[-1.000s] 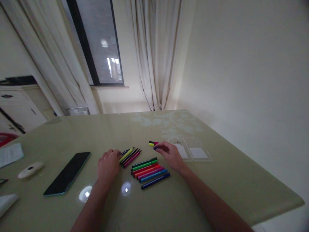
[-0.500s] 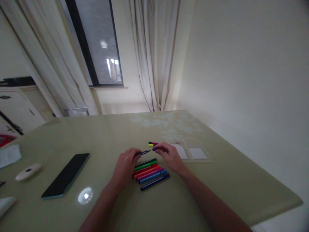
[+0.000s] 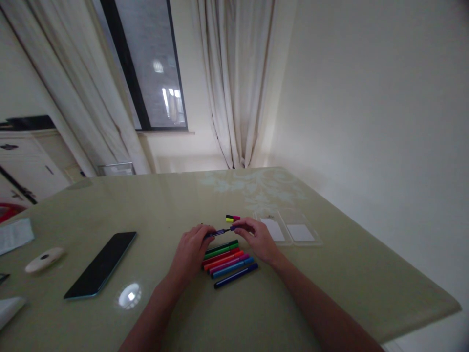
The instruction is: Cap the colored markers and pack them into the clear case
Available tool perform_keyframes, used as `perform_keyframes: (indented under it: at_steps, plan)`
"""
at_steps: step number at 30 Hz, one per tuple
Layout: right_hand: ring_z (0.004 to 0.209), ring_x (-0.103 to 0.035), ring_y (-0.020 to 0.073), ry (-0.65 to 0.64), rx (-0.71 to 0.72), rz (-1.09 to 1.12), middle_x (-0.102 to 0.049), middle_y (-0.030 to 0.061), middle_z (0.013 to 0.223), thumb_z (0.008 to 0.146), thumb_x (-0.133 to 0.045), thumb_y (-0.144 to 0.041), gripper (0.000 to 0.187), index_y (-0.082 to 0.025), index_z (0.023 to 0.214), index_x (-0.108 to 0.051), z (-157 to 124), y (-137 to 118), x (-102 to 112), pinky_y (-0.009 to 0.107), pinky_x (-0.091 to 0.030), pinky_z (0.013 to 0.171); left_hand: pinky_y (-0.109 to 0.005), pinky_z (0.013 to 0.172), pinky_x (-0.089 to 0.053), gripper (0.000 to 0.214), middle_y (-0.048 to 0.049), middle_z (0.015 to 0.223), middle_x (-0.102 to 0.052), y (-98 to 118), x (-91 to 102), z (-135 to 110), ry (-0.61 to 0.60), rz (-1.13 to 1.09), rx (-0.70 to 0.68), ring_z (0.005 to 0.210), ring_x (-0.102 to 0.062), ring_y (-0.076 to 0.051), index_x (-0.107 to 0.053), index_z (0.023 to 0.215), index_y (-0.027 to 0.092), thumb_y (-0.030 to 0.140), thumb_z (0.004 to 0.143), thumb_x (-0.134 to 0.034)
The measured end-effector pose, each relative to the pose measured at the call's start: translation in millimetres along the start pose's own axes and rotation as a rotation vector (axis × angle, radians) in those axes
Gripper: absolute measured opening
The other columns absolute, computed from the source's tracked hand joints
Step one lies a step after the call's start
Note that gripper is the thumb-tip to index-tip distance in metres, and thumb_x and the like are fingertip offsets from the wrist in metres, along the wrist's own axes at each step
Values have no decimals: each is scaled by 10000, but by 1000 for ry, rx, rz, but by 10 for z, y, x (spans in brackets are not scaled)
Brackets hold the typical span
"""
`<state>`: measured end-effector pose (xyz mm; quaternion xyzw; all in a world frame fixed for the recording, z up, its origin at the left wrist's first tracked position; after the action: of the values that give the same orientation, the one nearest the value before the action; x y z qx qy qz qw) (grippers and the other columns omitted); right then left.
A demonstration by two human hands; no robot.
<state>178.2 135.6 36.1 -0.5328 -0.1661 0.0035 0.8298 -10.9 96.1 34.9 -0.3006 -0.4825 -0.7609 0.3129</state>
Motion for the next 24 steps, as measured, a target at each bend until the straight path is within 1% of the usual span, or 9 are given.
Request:
perform_keyframes:
  at_steps: [6, 13, 18, 20, 24]
  plan:
    - [985, -725, 232, -18, 0, -5, -769, 71, 1083, 878, -710, -319, 174, -232, 1013, -777, -10, -28, -9, 379, -559, 905, -356, 873, -486, 173, -41, 1018, -708, -6, 9, 5, 11, -2, -5, 977, -645, -231, -673, 1039, 248, 272, 971, -516]
    - [976, -724, 227, -23, -2, 2, -773, 66, 1064, 883, -700, -304, 174, -228, 1019, -777, -9, -37, -14, 365, -557, 894, -375, 877, -488, 174, -42, 1026, -699, -12, 6, 5, 8, -5, 1, 986, -634, -234, -667, 1047, 242, 258, 976, -508]
    - [930, -722, 219, -60, 10, -32, -780, 59, 1006, 876, -709, -313, 184, -225, 1020, -783, -18, -27, -52, 348, -558, 862, -386, 917, -481, 161, -38, 1027, -692, 64, -46, -13, 33, -11, -46, 1002, -627, -235, -676, 1046, 249, 268, 965, -538]
    - [899, -723, 217, -68, 1, -32, -782, 59, 981, 870, -711, -319, 190, -219, 1012, -787, -23, -15, -59, 340, -560, 839, -366, 899, -490, 170, -40, 1016, -681, 103, -64, -22, 48, -43, -59, 984, -626, -224, -679, 1053, 246, 288, 971, -537]
    - [813, -720, 210, -69, -36, 3, -781, 55, 904, 865, -698, -331, 200, -208, 991, -794, -34, 11, -59, 321, -560, 755, -318, 812, -502, 190, -39, 956, -661, 157, -73, -37, 70, -134, -59, 904, -632, -201, -687, 1036, 232, 299, 984, -518]
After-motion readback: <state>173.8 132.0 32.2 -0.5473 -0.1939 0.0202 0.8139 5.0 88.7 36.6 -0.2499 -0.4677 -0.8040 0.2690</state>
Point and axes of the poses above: each hand's wrist, its own z-axis towards the middle knuckle, its own x-axis out of the back of the hand, y = z × x, the point moved 9 cm from there along z, towards the middle knuckle
